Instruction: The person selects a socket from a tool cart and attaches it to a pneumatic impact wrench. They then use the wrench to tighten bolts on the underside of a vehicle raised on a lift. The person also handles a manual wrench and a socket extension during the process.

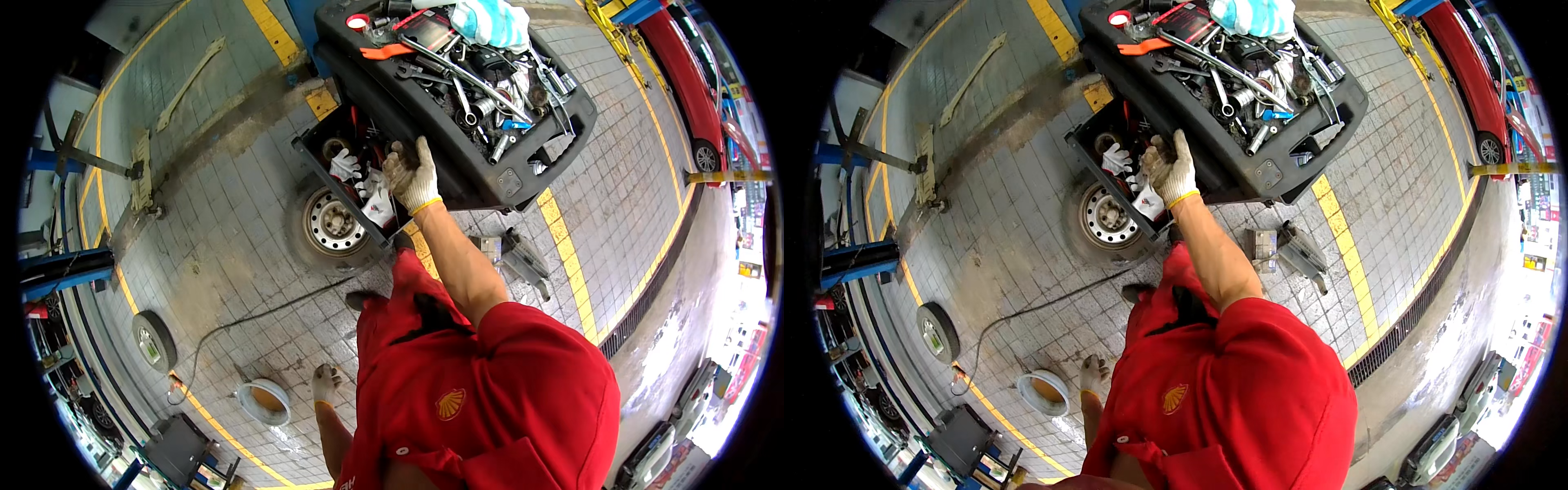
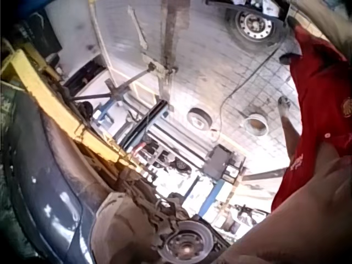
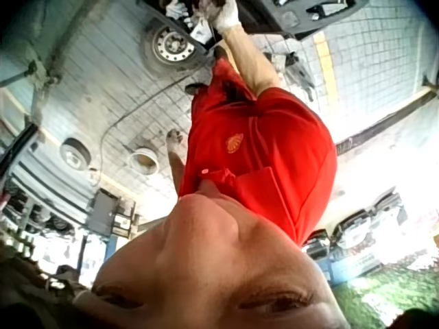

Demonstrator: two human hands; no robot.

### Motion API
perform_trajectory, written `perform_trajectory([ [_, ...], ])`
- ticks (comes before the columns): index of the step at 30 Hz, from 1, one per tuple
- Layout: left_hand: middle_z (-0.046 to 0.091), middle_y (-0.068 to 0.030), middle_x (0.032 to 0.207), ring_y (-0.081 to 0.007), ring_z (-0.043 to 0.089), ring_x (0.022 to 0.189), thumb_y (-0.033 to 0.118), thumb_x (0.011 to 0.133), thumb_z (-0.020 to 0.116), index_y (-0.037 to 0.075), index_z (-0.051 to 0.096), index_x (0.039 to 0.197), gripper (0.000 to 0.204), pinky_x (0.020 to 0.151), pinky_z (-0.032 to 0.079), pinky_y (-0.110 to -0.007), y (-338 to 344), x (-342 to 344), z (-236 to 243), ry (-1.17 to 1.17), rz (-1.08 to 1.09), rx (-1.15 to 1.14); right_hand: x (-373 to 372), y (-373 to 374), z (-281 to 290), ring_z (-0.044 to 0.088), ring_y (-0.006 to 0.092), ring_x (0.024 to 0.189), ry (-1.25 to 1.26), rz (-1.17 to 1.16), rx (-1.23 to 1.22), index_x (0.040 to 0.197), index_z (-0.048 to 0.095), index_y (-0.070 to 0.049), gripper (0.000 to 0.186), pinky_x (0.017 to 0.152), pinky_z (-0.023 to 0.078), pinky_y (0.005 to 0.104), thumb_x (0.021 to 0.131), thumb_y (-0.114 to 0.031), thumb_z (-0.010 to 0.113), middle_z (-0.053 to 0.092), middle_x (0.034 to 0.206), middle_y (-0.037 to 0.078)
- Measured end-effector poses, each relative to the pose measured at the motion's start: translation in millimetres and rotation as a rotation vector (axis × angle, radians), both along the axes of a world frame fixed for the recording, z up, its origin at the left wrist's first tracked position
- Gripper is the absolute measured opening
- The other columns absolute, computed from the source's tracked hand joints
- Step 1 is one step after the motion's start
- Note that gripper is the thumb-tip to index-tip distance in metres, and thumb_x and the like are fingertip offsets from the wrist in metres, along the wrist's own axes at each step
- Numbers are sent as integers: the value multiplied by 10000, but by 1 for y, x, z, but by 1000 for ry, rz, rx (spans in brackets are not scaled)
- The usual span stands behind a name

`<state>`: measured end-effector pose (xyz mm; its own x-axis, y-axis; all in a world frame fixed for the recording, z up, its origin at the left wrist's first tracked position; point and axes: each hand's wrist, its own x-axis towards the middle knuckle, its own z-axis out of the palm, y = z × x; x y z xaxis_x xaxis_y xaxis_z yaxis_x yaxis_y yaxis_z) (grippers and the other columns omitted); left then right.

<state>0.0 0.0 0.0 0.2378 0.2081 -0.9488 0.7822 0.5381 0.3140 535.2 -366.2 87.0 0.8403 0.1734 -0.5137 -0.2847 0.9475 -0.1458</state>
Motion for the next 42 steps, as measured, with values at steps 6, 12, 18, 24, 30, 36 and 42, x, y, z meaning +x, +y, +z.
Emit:
perform_trajectory([
  [6, 653, -63, 889, -161, 546, 562, 253, 1087, 593, 85, 601, 1139, 177, 504, 466, -311, -14, 27, 33, -18, -35, 207, -10, 8, 10, 625, 225, 610, 106, -116, -97, 873, 659, -78, 530, 548, 529, 339, 957, -599, 707, 642, 690, 74],
  [12, 662, -74, 932, -200, 642, 612, 255, 1086, 584, 66, 600, 1172, 209, 569, 554, -343, -10, 28, 37, -6, -158, 251, -18, 22, 21, 628, 228, 634, 89, -72, 67, 873, 638, -65, 521, 589, 575, 342, 949, -570, 741, 648, 759, 62],
  [18, 650, -68, 903, -193, 616, 597, 243, 1083, 589, 64, 596, 1160, 195, 545, 534, -342, -18, 35, 45, 53, -204, 243, -43, 44, 14, 631, 243, 625, 120, 47, 104, 879, 618, -71, 530, 606, 573, 360, 960, -584, 726, 617, 739, 58],
  [24, 655, -64, 893, -176, 593, 587, 244, 1081, 593, 63, 594, 1184, 207, 534, 527, -332, -10, 27, 28, 82, -187, 241, -70, 57, 63, 634, 179, 650, -4, 427, -221, 1120, 619, -27, 401, 607, 567, 325, 1054, -421, 652, 665, 893, 94],
  [30, 701, -94, 1033, -177, 671, 754, 296, 1075, 624, 29, 585, 1338, 377, 633, 560, -295, -14, 34, 26, -17, -307, 285, -52, 12, 144, 666, 139, 759, -485, 496, -813, 1372, 588, 27, 448, 709, 582, 311, 1063, -292, 652, 692, 954, 78],
  [36, 650, -195, 1412, -298, 672, 1229, 356, 1049, 661, -20, 514, 1490, 598, 1007, 544, -364, -99, 242, 120, -524, -784, 563, -16, -55, 164, 660, 117, 768, -378, 185, -987, 1368, 613, -2, 364, 684, 569, 269, 1083, -230, 605, 713, 986, 70],
  [42, 434, -229, 1606, -401, 527, 1415, 379, 988, 703, 22, 444, 1550, 715, 1150, 469, -451, -206, 360, 204, -731, -1117, 839, -38, -86, 139, 716, 238, 1110, -445, 210, -1552, 1317, 651, 37, 429, 994, 536, 334, 1036, -286, 627, 755, 1180, 198],
])
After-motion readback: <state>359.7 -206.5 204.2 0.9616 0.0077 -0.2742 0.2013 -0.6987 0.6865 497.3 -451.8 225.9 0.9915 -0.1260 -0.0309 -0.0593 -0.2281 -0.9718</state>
